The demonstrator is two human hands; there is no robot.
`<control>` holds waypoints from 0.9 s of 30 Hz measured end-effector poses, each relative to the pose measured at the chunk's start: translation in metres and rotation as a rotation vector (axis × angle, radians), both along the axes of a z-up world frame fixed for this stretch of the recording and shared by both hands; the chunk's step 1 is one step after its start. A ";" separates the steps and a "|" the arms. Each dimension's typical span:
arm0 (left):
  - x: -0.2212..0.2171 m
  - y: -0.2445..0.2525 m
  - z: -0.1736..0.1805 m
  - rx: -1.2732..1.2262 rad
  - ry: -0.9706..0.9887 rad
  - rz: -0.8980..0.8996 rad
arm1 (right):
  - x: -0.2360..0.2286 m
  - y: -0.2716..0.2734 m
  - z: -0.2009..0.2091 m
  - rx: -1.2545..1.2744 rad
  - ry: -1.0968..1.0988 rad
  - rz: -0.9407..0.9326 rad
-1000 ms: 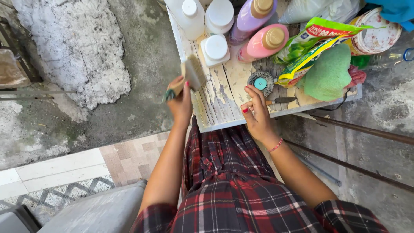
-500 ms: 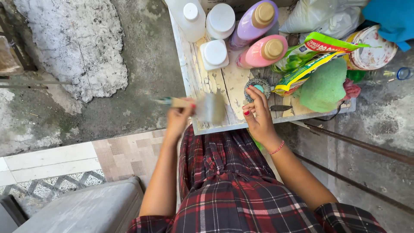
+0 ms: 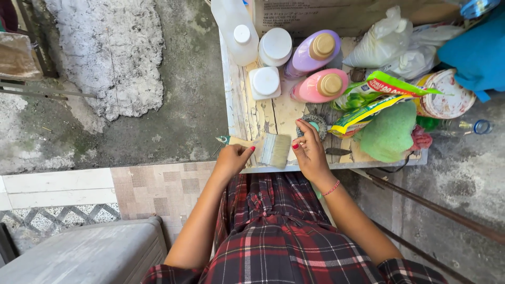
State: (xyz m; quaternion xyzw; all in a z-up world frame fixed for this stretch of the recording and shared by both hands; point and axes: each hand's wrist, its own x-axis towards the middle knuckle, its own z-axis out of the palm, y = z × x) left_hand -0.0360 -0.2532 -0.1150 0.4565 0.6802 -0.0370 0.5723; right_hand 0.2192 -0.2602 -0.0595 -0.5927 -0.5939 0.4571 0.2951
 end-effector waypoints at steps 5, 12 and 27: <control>0.015 0.048 0.042 0.426 -0.042 0.156 | 0.000 0.018 -0.006 -0.008 0.017 0.012; 0.010 0.109 0.052 0.777 -0.269 0.245 | -0.035 0.057 0.008 0.068 -0.009 -0.057; -0.096 0.218 0.001 1.050 -0.585 -0.079 | -0.183 0.172 -0.003 0.357 -0.145 -0.489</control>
